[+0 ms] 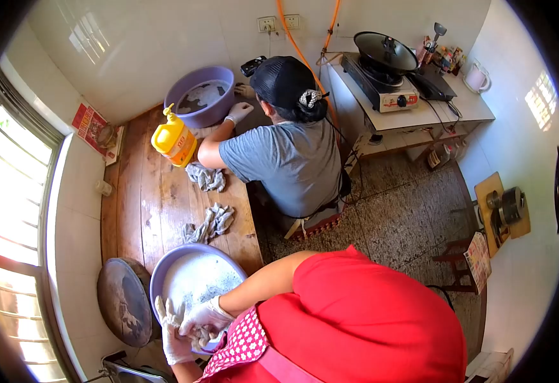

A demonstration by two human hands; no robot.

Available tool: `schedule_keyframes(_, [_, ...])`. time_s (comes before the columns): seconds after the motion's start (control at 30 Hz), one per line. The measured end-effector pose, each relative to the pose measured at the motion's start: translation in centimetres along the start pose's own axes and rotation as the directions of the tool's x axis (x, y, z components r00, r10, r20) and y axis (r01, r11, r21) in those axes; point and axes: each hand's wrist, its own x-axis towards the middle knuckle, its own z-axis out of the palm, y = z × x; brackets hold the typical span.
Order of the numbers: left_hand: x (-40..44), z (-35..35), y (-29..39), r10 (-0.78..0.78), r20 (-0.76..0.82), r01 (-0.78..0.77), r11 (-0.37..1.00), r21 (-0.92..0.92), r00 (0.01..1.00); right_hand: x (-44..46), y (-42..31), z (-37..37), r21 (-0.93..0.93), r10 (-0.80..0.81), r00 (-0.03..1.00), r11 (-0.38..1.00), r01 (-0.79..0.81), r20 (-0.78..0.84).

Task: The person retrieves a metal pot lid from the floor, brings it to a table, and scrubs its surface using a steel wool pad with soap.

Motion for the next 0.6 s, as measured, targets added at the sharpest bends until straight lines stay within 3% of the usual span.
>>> schedule_keyframes(0.03, [1.1,1.4,4.4,-0.078,-0.125,0.021,0.915,-0.402,0.989,0.5,-0.3,0.3,0.071,0.016,0.993,0.997,-0.024,0.113])
schedule_keyframes(0.07, [1.7,2.1,6.5,-0.195,-0.205,-0.020,0.676,-0.737,0.959,-0.6,-1.2,1.6,0.093,-0.018,1.000,0.996,0.015,0.025])
schedule_keyframes(0.1, [2.3,4.9,5.6,-0.217,-0.258,-0.092,0.572,-0.815,0.941,-2.8,0.1,0.7,0.225,-0.186,0.982,0.957,0.185,-0.020])
schedule_keyframes(0.17, [1.6,4.3,4.9,-0.208,-0.318,-0.164,0.536,-0.828,0.925,-3.2,0.0,0.9,0.250,-0.115,0.978,0.966,0.070,0.172])
schedule_keyframes(0.2, [1.4,4.5,6.1,-0.264,-0.402,-0.205,0.551,-0.809,0.877,-2.5,-0.1,1.1,0.259,-0.119,0.976,0.963,0.068,0.185])
schedule_keyframes(0.27, [2.6,3.2,6.1,-0.279,-0.413,-0.155,0.638,-0.755,0.867,-1.2,-1.4,0.1,-0.221,-0.010,0.998,0.975,0.023,0.061])
schedule_keyframes(0.3, [2.2,2.9,6.1,-0.332,-0.419,-0.074,0.704,-0.706,0.845,-1.2,-1.2,0.7,-0.211,0.003,0.997,0.977,0.013,0.071])
schedule_keyframes(0.37, [2.3,3.7,5.8,-0.397,-0.434,-0.018,0.720,-0.693,0.808,-1.8,-0.4,1.7,-0.683,-0.235,0.959,0.727,0.067,-0.156])
schedule_keyframes(0.4, [2.6,4.9,5.6,-0.435,-0.461,-0.017,0.712,-0.701,0.773,-2.4,0.2,1.5,-0.759,-0.366,0.923,0.633,0.152,-0.121])
schedule_keyframes(0.43, [2.8,5.7,5.4,-0.473,-0.490,-0.015,0.708,-0.706,0.732,-1.2,1.2,0.7,-0.759,-0.328,0.939,0.636,0.140,-0.101])
schedule_keyframes(0.47, [2.8,5.8,4.7,-0.458,-0.477,-0.025,0.702,-0.712,0.750,0.5,2.1,-0.9,-0.959,-0.500,0.866,0.238,0.156,0.017])
schedule_keyframes(0.5, [3.1,5.6,3.9,-0.438,-0.461,-0.031,0.699,-0.715,0.772,1.3,2.5,-1.0,-0.980,-0.560,0.820,0.064,0.186,0.119])
schedule_keyframes(0.53, [3.2,5.4,4.1,-0.509,-0.546,-0.030,0.713,-0.701,0.666,2.2,3.0,-1.2,-0.975,-0.611,0.761,-0.114,0.190,0.219])
schedule_keyframes(0.6, [2.9,5.8,3.9,-0.551,-0.505,-0.011,0.668,-0.744,0.664,3.5,4.1,-3.4,-0.955,-0.632,0.748,0.038,0.293,0.204])
